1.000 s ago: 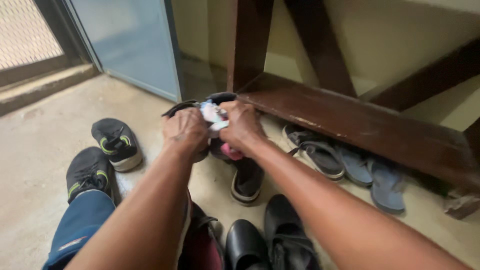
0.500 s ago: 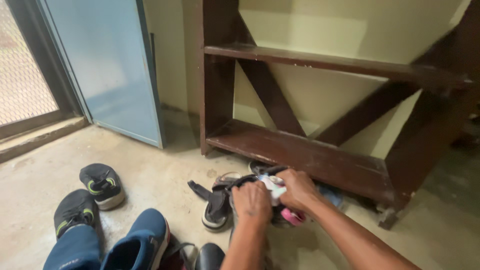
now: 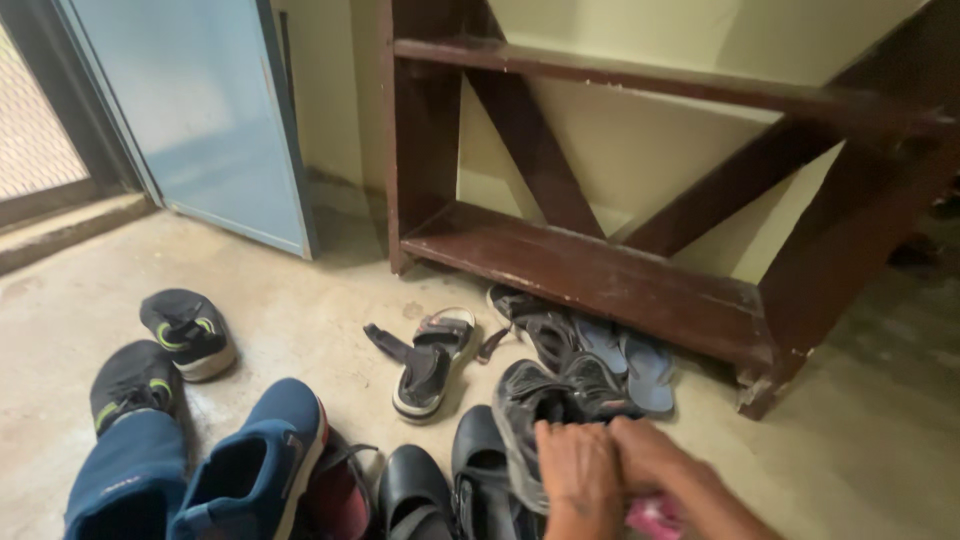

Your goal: The person wipes the exterior of several shoes with a cloth. They handle blue sneakers and black shoes one at a time, rubbing the cloth over the uppers and sides.

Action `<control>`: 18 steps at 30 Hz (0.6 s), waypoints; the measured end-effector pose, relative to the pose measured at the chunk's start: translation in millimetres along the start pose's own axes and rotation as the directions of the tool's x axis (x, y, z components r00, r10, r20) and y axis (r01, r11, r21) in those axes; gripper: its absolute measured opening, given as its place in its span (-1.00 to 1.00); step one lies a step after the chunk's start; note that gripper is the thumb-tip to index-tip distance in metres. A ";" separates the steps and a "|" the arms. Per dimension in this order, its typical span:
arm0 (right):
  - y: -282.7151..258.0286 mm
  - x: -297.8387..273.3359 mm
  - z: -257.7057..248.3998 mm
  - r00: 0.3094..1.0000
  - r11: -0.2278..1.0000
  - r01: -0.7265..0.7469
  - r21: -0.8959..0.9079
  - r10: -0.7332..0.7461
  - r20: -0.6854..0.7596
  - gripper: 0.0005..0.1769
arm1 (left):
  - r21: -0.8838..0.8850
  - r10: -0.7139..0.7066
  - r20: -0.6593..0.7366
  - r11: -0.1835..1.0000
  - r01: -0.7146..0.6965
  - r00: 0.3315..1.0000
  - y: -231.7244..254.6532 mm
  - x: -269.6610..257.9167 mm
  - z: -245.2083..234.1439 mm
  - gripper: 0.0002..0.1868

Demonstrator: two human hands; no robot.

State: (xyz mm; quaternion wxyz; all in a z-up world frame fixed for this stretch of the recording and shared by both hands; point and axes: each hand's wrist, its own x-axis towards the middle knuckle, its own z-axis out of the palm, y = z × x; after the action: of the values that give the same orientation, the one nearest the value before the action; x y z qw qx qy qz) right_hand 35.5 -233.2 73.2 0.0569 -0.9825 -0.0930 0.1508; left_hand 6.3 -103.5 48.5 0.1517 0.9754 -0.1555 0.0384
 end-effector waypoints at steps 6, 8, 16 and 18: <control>31.4 -18.6 23.3 0.989 0.991 -0.102 -0.089 0.110 0.101 -0.67 | -0.059 0.068 0.091 0.996 -0.063 0.994 30.5 -10.2 56.9 -0.84; 24.6 -17.4 32.1 0.996 0.997 0.016 -0.081 -0.008 0.090 -0.73 | 0.042 0.090 0.088 0.995 -0.094 0.992 12.9 -24.5 68.6 -0.84; -43.7 0.6 22.0 0.974 0.969 0.193 0.153 -0.170 -0.149 -0.65 | 0.153 -0.052 0.003 0.987 0.050 0.999 -60.9 -28.3 14.3 -0.84; -55.3 -3.3 22.2 0.957 0.950 0.261 0.172 -0.231 -0.174 -0.60 | 0.082 -0.121 0.101 0.990 0.113 0.987 -71.9 -38.2 -2.2 -0.86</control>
State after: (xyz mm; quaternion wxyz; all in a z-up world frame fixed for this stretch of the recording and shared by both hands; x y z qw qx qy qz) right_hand 16.5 -178.0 60.9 0.1772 -0.9616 -0.1954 0.0754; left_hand -7.3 -26.6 25.6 0.1078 0.9886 -0.1042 -0.0163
